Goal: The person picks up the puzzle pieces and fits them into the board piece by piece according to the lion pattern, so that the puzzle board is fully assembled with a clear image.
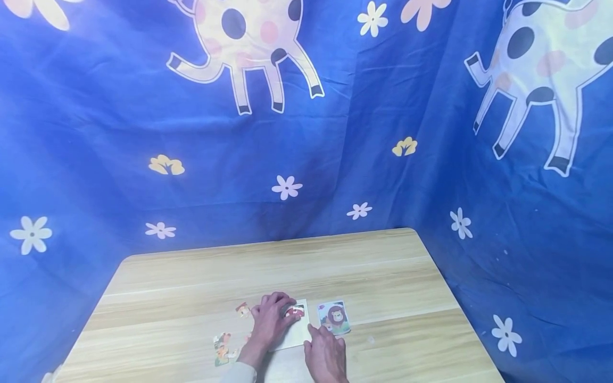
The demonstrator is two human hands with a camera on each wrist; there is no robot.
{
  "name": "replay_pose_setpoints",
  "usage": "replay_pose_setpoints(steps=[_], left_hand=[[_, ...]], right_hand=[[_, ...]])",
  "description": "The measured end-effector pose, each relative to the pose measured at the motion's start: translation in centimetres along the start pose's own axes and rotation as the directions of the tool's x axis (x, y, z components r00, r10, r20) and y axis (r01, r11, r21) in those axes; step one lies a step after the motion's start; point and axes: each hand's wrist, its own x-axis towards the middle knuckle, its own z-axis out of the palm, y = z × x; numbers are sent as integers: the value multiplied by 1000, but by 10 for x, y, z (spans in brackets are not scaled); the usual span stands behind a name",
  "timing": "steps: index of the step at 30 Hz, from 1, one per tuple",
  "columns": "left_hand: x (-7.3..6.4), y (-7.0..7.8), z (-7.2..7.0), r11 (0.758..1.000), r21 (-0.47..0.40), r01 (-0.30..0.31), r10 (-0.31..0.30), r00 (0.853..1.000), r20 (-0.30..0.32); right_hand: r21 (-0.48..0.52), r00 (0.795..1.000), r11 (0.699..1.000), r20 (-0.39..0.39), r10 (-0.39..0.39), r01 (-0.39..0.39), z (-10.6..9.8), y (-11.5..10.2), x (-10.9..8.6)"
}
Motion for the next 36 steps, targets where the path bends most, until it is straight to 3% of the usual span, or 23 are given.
replay_pose_setpoints(steps=[9,22,36], left_hand=[[1,2,-1,997,73,-40,40,999,-1],[1,9,-5,998,65,-27,28,1000,-14],[2,9,0,997,74,-6,9,999,-34]], right_hand=[[-5,1000,1000,5,-2,2,-1,0,0],[-12,1000,1000,-17,-11,10,0,0,1],[-19,1000,1000,-24,-15,15,0,1,2]])
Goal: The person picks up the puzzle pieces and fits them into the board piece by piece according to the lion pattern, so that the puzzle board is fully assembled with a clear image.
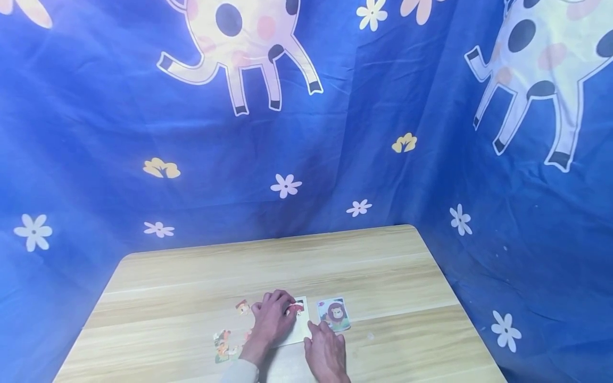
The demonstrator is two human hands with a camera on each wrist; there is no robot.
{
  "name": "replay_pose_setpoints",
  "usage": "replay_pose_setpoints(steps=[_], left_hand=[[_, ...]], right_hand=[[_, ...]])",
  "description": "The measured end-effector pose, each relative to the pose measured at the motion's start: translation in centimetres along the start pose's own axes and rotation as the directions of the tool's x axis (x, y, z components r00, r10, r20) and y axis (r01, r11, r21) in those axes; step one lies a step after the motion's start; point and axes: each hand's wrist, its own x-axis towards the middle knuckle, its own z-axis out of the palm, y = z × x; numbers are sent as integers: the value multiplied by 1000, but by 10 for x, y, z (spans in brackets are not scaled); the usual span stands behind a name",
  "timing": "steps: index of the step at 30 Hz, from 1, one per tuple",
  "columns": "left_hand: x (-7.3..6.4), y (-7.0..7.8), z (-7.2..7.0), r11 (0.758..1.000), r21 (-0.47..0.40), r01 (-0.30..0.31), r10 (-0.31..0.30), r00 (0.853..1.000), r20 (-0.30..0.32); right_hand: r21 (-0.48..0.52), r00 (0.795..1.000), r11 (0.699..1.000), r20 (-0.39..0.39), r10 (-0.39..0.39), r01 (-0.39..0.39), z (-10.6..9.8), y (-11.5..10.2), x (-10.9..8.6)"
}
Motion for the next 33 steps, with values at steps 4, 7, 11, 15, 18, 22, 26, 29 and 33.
replay_pose_setpoints(steps=[4,7,11,15,18,22,26,29,33], left_hand=[[-1,-3,-2,1000,-4,-1,1,1000,16],[-2,-7,-7,1000,-9,11,-10,1000,27],[-4,-9,-17,999,-26,31,-30,999,26],[-5,-11,-28,998,-33,57,-56,998,24],[-6,-15,-33,997,-33,64,-63,998,23],[-10,-22,-41,995,-47,90,-89,996,25],[-15,-30,-47,990,-51,134,-132,990,45],[-18,-36,-51,986,-47,161,-158,985,65],[-22,-43,-54,982,-45,183,-179,981,76]], right_hand=[[-2,1000,1000,4,-1,1,0,0,-1],[-2,1000,1000,13,3,-3,-2,0,-1],[4,1000,1000,21,8,-8,-4,-1,-2],[11,1000,1000,17,13,-13,-4,-1,-3],[14,1000,1000,8,13,-13,-4,0,-3],[13,1000,1000,1,9,-9,-3,1,-4],[13,1000,1000,11,20,-21,-2,1,-3],[18,999,999,23,29,-30,-3,1,-3],[22,999,1000,29,21,-22,-5,0,-3]])
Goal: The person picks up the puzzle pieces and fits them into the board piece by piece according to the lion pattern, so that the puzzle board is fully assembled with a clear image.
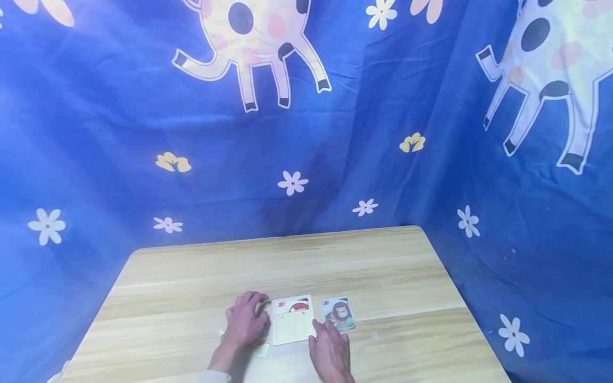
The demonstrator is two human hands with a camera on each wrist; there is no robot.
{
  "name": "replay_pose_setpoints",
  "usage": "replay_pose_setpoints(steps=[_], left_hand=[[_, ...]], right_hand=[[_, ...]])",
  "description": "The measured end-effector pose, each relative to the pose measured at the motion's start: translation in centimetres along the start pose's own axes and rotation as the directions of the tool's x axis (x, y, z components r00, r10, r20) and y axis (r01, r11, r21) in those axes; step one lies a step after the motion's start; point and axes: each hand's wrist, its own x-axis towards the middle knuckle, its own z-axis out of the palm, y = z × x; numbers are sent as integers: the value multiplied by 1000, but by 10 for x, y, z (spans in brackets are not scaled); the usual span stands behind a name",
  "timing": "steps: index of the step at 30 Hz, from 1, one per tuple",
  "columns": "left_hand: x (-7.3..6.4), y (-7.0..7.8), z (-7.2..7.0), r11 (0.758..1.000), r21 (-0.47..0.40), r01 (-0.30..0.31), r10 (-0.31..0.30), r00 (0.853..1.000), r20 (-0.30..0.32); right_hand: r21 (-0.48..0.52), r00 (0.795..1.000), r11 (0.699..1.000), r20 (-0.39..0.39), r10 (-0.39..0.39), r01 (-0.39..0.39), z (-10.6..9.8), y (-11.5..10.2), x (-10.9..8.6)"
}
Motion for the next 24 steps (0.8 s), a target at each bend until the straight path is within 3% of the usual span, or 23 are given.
replay_pose_setpoints(steps=[6,9,16,24], left_hand=[[-8,-10,-6,1000,29,-8,9,999,-36],[-13,-12,-13,999,37,20,-18,999,-40],[-22,-13,-29,998,32,54,-53,999,-10],[-30,-24,-33,994,26,104,-104,995,8]], right_hand=[[4,1000,1000,13,12,-12,-1,0,0],[4,1000,1000,6,2,-2,-1,1,0],[-3,1000,1000,-2,2,-2,-1,1,1],[-7,1000,1000,5,-1,1,0,0,0]])
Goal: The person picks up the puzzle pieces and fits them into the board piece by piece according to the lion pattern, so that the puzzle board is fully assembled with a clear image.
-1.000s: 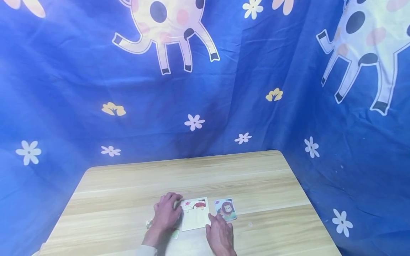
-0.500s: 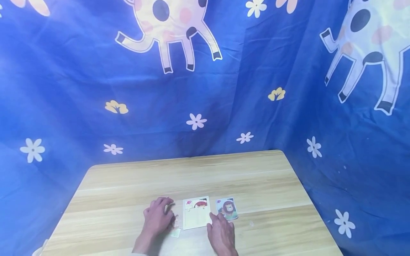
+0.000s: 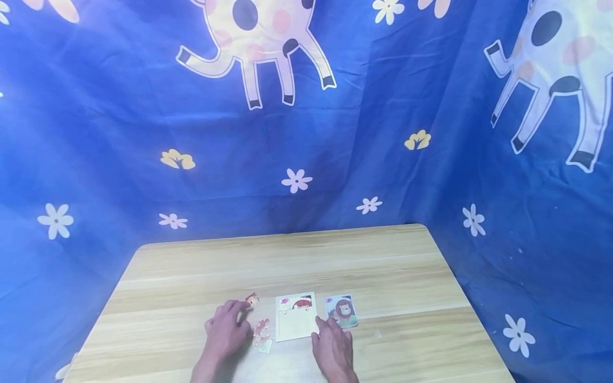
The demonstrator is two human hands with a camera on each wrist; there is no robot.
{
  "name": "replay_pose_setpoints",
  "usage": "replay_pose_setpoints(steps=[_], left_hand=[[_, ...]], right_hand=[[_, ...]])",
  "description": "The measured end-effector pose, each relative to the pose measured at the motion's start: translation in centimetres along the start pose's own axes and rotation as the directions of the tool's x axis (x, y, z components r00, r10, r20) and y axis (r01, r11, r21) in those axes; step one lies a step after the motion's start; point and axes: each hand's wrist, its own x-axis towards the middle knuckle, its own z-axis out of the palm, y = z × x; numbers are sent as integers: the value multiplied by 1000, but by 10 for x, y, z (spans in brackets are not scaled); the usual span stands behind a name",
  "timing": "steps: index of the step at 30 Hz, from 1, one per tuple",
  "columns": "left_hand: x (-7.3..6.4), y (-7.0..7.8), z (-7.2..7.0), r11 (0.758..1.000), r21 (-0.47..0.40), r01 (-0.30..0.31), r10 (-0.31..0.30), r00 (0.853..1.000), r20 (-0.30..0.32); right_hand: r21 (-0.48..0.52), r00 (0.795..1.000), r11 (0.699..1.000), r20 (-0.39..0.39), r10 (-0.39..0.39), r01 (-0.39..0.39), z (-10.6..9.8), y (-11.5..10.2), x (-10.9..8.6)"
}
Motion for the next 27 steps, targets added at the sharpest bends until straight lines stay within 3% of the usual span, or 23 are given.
replay_pose_setpoints(steps=[17,27], left_hand=[[-20,-33,-10,991,-7,137,-137,990,22],[-24,-42,-15,988,17,153,-153,988,14]], right_hand=[[10,1000,1000,4,6,-6,0,-1,0],[23,1000,1000,9,16,-16,-1,-3,-1]])
